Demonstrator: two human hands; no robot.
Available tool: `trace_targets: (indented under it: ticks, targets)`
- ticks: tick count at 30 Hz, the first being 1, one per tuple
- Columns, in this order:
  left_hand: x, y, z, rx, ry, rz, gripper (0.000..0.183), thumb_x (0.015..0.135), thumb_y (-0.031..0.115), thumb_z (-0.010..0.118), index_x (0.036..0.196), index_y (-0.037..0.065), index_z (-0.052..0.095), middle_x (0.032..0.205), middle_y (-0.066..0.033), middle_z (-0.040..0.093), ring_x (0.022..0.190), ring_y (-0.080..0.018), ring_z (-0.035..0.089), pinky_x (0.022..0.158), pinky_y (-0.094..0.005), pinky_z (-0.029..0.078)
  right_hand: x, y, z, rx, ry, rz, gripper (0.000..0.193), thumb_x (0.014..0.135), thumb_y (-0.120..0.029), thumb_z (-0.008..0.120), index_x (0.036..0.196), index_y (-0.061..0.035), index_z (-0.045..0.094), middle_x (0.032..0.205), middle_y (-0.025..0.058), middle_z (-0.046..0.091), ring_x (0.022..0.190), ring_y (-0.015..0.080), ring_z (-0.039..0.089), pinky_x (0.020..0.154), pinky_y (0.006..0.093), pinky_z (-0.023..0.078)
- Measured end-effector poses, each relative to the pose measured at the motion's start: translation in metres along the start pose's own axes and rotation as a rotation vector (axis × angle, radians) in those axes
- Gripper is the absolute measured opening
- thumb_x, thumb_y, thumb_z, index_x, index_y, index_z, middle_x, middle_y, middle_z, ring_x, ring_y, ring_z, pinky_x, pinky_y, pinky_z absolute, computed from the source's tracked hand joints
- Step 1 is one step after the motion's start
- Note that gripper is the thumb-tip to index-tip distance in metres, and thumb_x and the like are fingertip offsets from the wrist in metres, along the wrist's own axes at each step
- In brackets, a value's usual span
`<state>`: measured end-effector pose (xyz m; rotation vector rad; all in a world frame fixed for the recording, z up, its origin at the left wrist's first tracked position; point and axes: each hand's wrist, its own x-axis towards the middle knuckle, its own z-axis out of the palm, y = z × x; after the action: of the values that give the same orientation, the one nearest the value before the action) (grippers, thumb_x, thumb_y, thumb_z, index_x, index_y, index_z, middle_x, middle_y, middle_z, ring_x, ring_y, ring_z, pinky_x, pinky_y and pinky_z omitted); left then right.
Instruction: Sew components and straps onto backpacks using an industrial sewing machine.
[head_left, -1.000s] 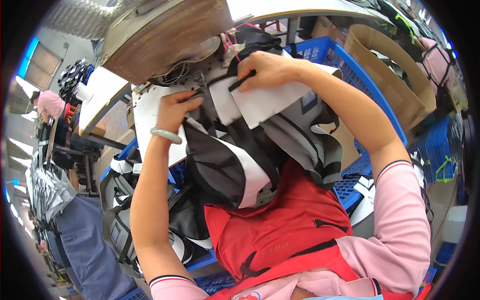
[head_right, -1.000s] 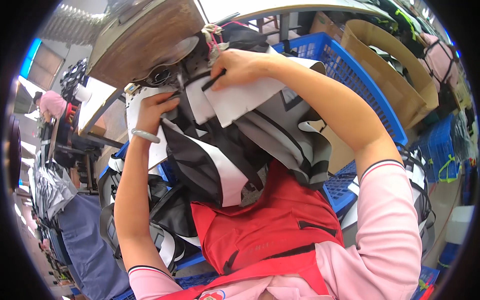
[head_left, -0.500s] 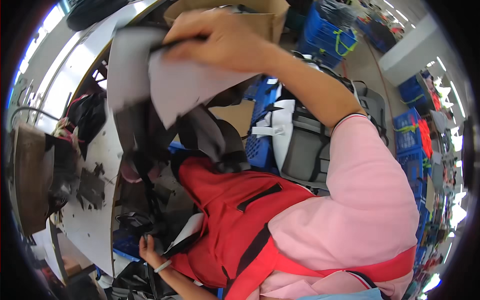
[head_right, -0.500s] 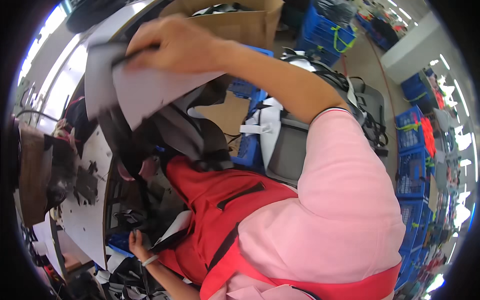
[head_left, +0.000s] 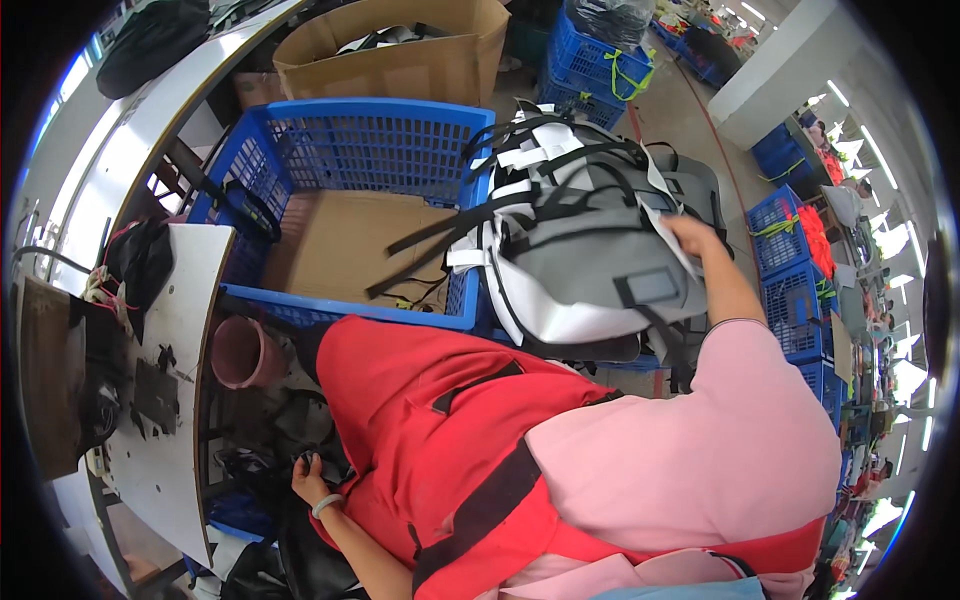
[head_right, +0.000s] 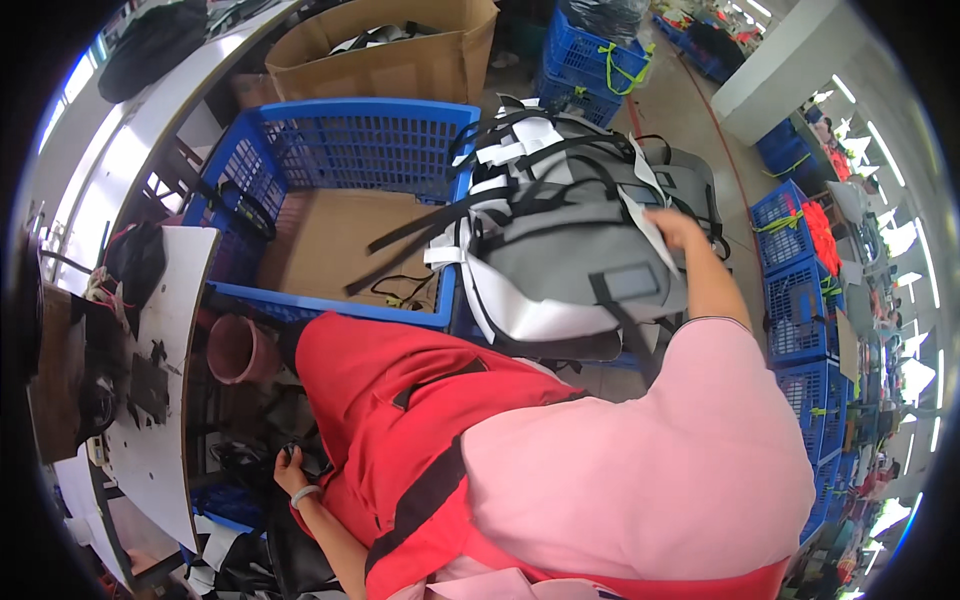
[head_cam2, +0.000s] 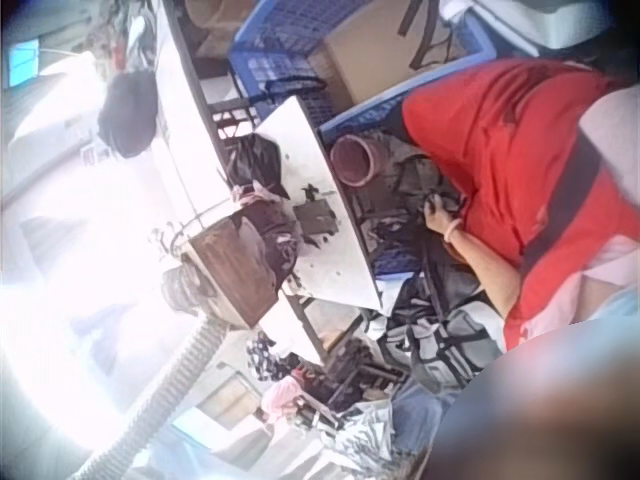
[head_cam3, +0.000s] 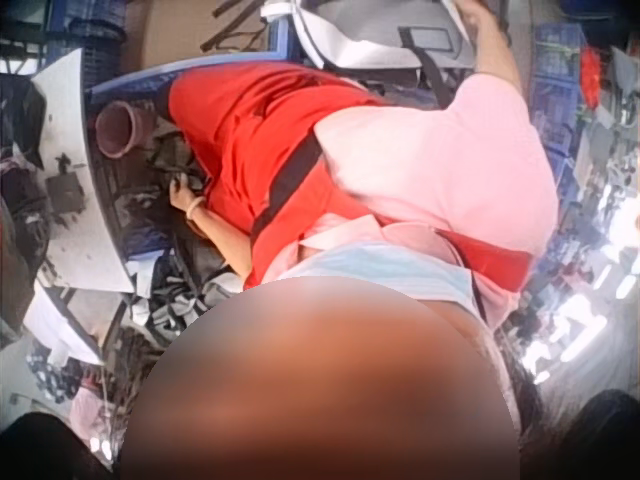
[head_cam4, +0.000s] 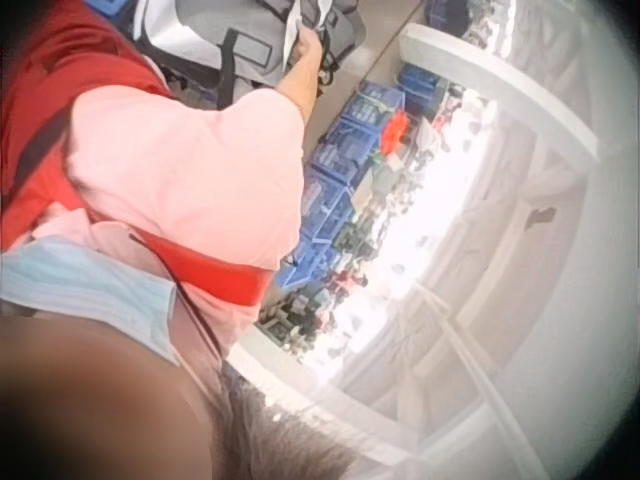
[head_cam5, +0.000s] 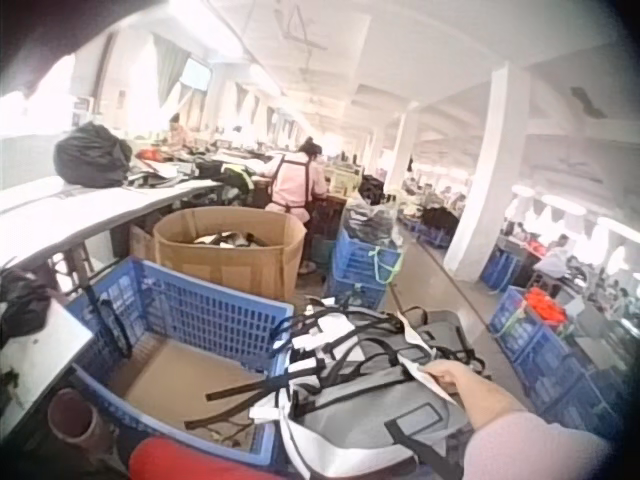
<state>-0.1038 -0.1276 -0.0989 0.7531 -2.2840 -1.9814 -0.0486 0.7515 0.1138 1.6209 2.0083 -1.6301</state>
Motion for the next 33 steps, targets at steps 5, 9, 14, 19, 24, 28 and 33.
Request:
trace_targets:
  ticks: [5,9,14,19,24,28,33]
  targets:
    - [-0.001,-0.006,-0.006,-0.019,0.029,0.022,0.020,0.079,0.000,0.073,0.098,-0.002,0.069,0.088,-0.0021,0.069,0.076,-0.0104,0.060,0.070,-0.0237,0.048,0.024,0.036,-0.014,-0.212,-0.040,0.229,0.056,0.092,-0.048,0.057,0.120,0.0004,0.058,0.110,0.0164,0.067,0.096,0.0240,0.067,0.080,0.0420,0.055]
    - [-0.003,-0.006,-0.001,-0.021,0.065,0.024,0.020,0.079,0.000,0.073,0.098,-0.002,0.069,0.088,-0.0022,0.068,0.076,-0.0109,0.060,0.071,-0.0240,0.049,0.023,-0.063,0.008,-1.276,0.523,-0.405,0.027,0.075,-0.025,0.066,0.089,-0.0023,0.069,0.099,0.0210,0.067,0.093,0.0364,0.066,0.081,0.0439,0.053]
    - [-0.012,0.036,0.007,-0.062,0.272,-0.031,0.026,0.076,-0.002,0.074,0.102,0.002,0.069,0.088,-0.0033,0.067,0.078,-0.0138,0.061,0.073,-0.0269,0.050,-0.032,-0.150,0.198,-0.694,0.117,-1.073,0.032,0.081,-0.025,0.068,0.109,-0.0100,0.062,0.084,0.0078,0.066,0.078,0.0217,0.064,0.071,0.0342,0.050]
    - [-0.032,0.121,0.012,-0.372,0.380,0.109,0.023,0.074,-0.003,0.075,0.095,0.003,0.066,0.086,-0.0022,0.062,0.077,-0.0136,0.058,0.071,-0.0265,0.048,-0.210,-0.065,0.469,-0.607,-0.901,-1.392,0.076,0.075,-0.035,0.077,0.135,-0.0032,0.043,0.126,0.0202,0.053,0.113,0.0310,0.055,0.095,0.0380,0.045]
    - [-0.068,0.157,0.026,-0.413,0.382,0.226,0.017,0.076,0.003,0.076,0.090,0.005,0.067,0.080,0.0028,0.059,0.070,-0.0069,0.051,0.062,-0.0224,0.042,-0.361,0.057,0.587,-0.429,-1.254,-1.503,0.095,0.072,-0.027,0.076,0.146,-0.0040,0.021,0.139,0.0283,0.041,0.123,0.0450,0.046,0.101,0.0464,0.042]
    - [-0.088,0.137,0.023,-0.485,0.364,0.138,0.014,0.086,0.007,0.070,0.099,0.003,0.066,0.084,0.0010,0.062,0.072,-0.0072,0.056,0.064,-0.0215,0.048,-0.356,0.055,0.604,-0.721,-1.237,-1.478,0.051,0.079,-0.011,0.064,0.127,-0.0061,0.046,0.109,0.0233,0.061,0.092,0.0441,0.061,0.076,0.0489,0.050]
    - [-0.098,0.085,-0.022,-0.498,0.369,0.017,0.023,0.094,0.006,0.059,0.115,0.001,0.061,0.098,-0.0079,0.063,0.083,-0.0157,0.064,0.068,-0.0288,0.058,-0.357,-0.010,0.584,-0.394,-1.338,-1.430,0.025,0.083,0.000,0.063,0.107,-0.0039,0.059,0.089,0.0200,0.065,0.085,0.0397,0.064,0.071,0.0390,0.050]
